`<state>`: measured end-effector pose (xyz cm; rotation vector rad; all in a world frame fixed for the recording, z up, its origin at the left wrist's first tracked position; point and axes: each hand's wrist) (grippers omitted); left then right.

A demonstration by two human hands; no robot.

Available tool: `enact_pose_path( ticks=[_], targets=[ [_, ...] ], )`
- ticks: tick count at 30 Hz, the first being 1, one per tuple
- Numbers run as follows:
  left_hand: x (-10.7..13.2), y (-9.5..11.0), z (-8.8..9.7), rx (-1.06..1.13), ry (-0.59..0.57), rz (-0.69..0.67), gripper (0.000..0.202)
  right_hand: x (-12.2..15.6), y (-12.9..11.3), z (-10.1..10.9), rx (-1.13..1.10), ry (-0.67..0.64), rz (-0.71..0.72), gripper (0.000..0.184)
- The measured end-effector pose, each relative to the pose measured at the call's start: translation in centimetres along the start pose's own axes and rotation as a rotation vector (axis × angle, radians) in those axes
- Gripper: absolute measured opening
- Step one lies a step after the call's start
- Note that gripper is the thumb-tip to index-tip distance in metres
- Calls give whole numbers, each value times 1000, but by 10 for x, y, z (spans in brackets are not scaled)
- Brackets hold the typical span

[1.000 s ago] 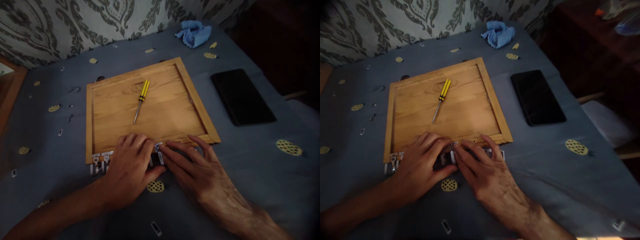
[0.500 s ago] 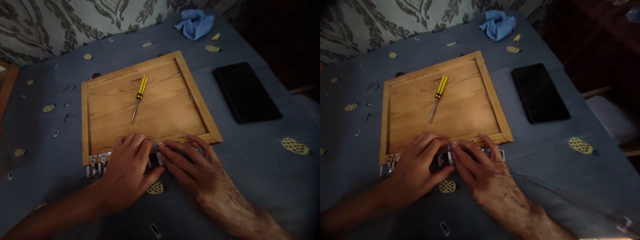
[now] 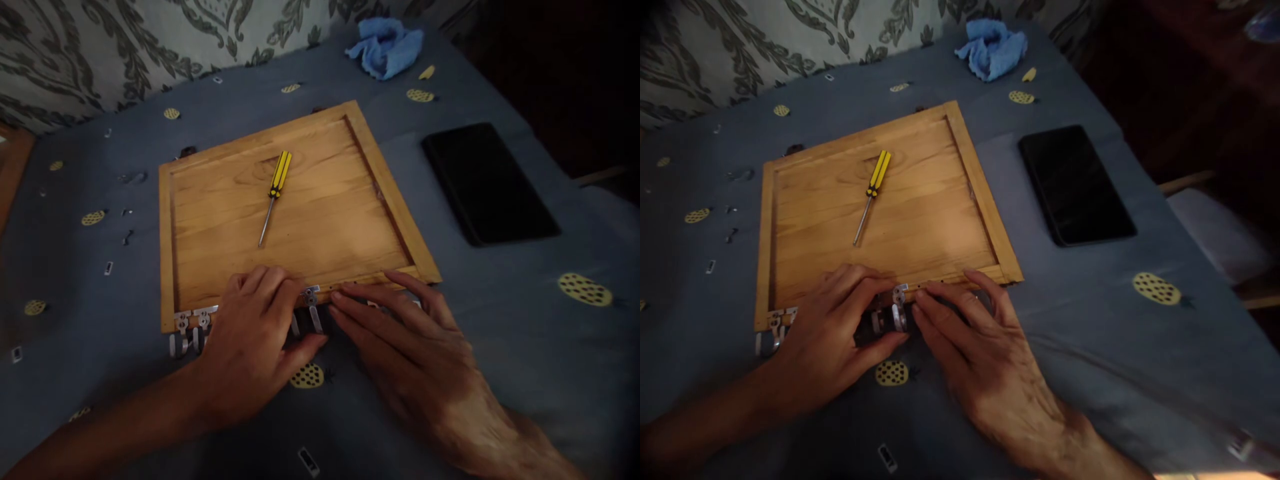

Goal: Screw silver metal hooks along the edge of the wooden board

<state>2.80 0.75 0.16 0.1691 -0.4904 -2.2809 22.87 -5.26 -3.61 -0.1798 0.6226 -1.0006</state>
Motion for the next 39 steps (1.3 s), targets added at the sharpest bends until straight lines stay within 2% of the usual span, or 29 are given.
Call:
enact_pose_path(
  ticks=[24,39],
  targets=[
    [-1,1,0,-5,-41,27,29,-3,-3,-3,4,-54,32,28],
    [-2,0,-1,-3,-29,12,29,-6,-4,-4,-23,-8,19,26]
  ],
)
Point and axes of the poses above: each hand's wrist, its own x-axis away from the middle knuckle, its own z-axis out of the back of the hand, y = z × x, and after that the axes turned 2 degrees about -y, right-handed
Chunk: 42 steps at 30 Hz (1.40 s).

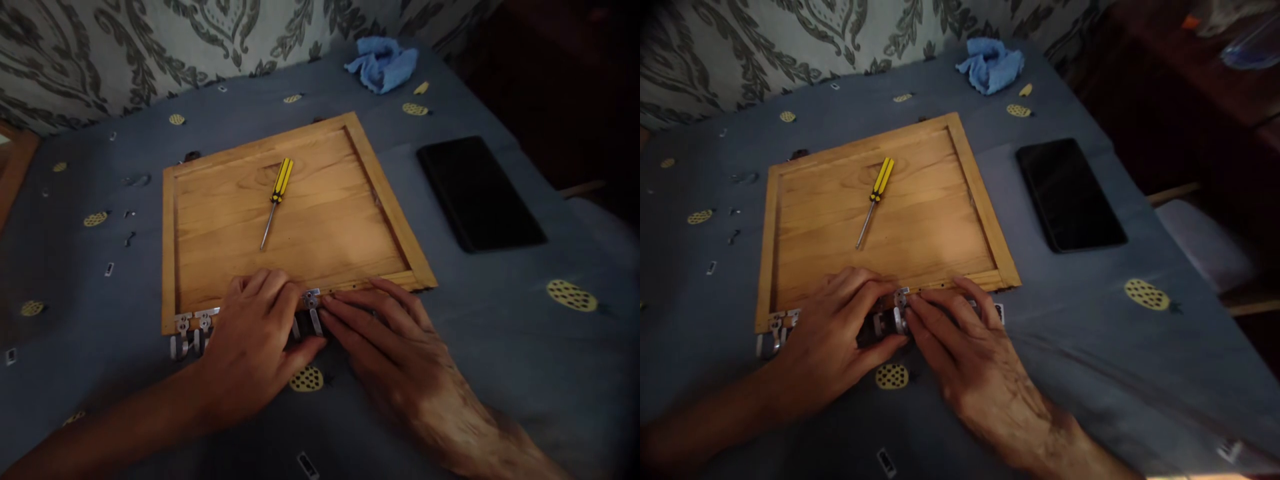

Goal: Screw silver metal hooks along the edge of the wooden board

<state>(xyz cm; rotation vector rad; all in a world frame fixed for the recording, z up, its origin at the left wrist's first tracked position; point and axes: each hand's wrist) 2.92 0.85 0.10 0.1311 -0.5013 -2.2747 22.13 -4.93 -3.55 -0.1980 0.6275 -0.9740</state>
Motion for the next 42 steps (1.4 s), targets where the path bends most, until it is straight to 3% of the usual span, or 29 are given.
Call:
enact_pose_path(
  ticks=[32,38,42],
  targets=[
    [1,0,-1,-43,-2,-6,29,-2,-4,0,107,-82,0,31],
    [8,-5,16,67,-22,12,49,-4,-4,1,93,-73,2,30],
    [9,-9,26,75,-19,41,46,-4,-3,2,82,-85,1,30]
  ],
)
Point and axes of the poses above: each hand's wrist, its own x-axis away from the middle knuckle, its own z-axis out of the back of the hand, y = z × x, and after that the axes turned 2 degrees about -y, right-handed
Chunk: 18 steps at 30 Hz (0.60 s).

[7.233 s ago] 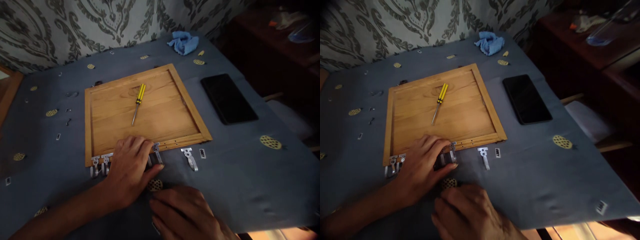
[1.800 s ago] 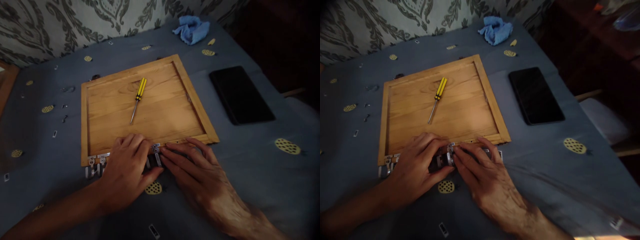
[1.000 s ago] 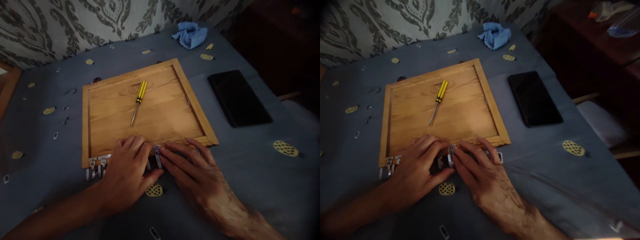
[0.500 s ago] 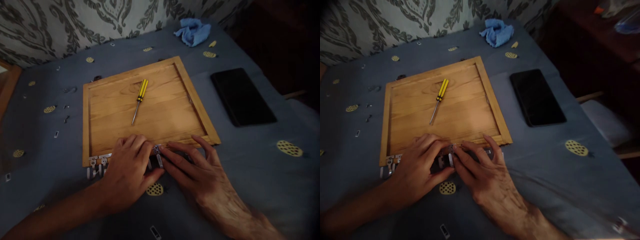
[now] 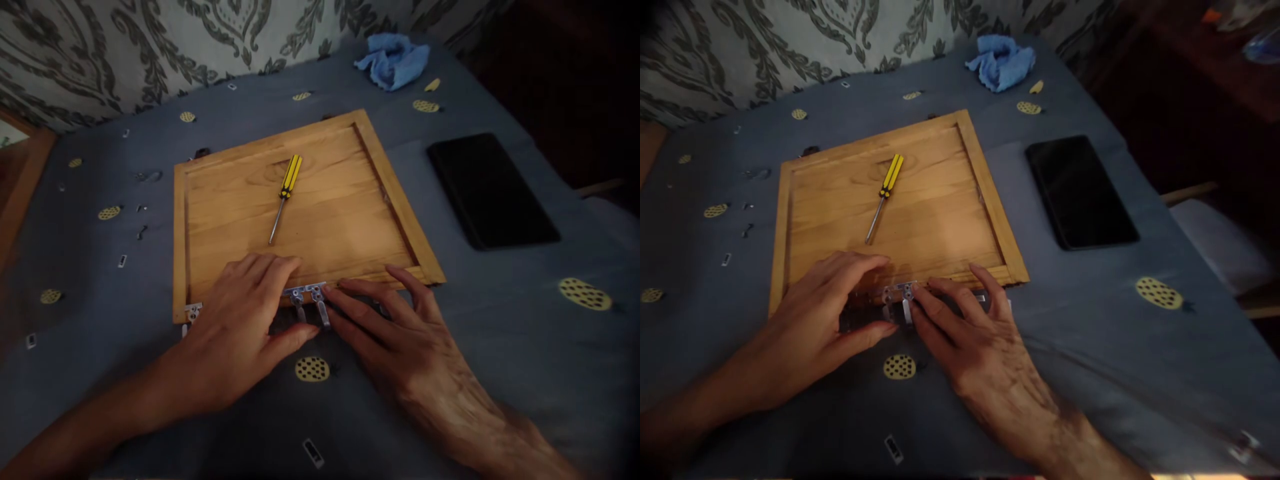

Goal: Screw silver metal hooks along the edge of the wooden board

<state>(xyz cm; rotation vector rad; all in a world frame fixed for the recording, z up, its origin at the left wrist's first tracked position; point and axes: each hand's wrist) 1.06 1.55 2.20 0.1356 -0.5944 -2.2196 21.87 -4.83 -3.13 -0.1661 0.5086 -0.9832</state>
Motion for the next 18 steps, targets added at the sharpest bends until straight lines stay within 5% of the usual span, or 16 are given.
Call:
enact_pose_path(
  ticks=[18],
  targets=[
    [-3,4,-18,-29,-23,-90,66,2,1,-2,21,-4,3,30]
  ],
)
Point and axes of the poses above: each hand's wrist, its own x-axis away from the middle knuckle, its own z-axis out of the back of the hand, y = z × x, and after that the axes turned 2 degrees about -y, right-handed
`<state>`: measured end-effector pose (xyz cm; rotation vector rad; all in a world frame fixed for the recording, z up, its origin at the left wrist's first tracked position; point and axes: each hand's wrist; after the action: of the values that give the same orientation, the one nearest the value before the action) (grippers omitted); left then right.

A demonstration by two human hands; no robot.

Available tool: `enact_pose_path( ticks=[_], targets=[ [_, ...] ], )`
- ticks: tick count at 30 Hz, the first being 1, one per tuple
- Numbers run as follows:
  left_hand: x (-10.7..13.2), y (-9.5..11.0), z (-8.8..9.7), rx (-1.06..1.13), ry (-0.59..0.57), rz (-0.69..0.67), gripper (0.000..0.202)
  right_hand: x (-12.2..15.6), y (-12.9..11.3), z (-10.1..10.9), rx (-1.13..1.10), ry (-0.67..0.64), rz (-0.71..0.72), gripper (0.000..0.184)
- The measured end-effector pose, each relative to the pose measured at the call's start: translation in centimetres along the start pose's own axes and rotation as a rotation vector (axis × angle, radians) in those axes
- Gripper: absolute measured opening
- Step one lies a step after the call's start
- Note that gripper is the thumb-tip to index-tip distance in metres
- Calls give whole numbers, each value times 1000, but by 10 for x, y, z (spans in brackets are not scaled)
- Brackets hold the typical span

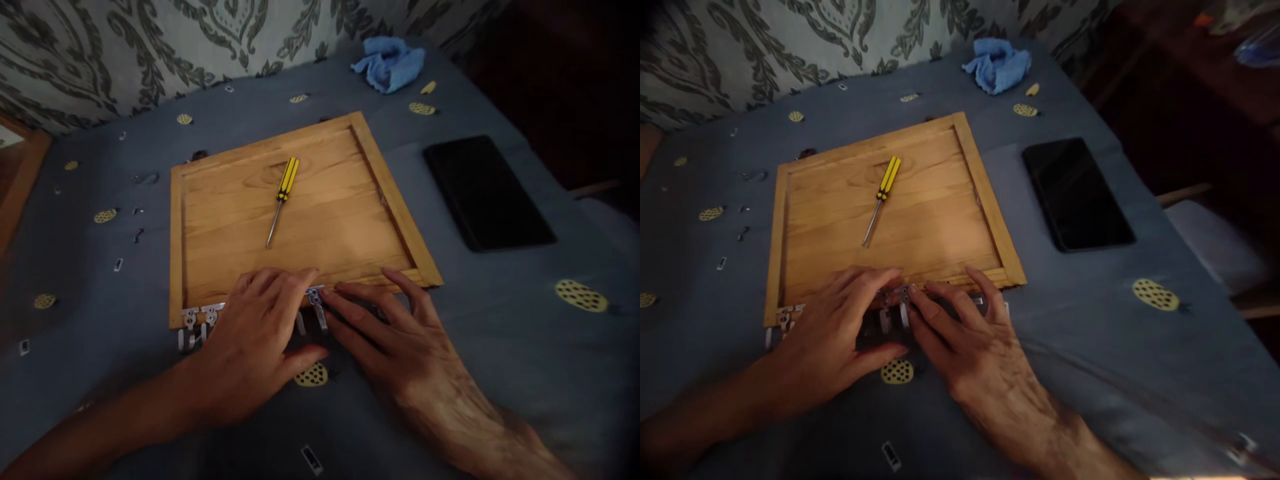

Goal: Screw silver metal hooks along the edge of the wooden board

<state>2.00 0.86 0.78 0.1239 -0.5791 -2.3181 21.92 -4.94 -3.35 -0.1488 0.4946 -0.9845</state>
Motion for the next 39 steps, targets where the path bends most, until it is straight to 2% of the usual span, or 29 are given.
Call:
enact_pose_path(
  ticks=[21,30,39],
  targets=[
    [-2,7,-12,-58,109,32,58,-2,-1,1,-5,1,-20,31],
    [3,1,-3,-20,126,18,67,0,0,0,-28,1,-29,30],
    [-1,0,-13,-75,164,-123,57,-2,-1,0,-32,-20,-27,33]
  ],
)
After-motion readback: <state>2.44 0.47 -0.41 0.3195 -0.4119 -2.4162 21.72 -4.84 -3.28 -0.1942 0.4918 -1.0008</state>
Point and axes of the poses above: each hand's wrist, its own x-axis away from the middle knuckle, its own z-axis out of the back of the hand, y = z × x, and after that the axes turned 2 degrees about -y, right-handed
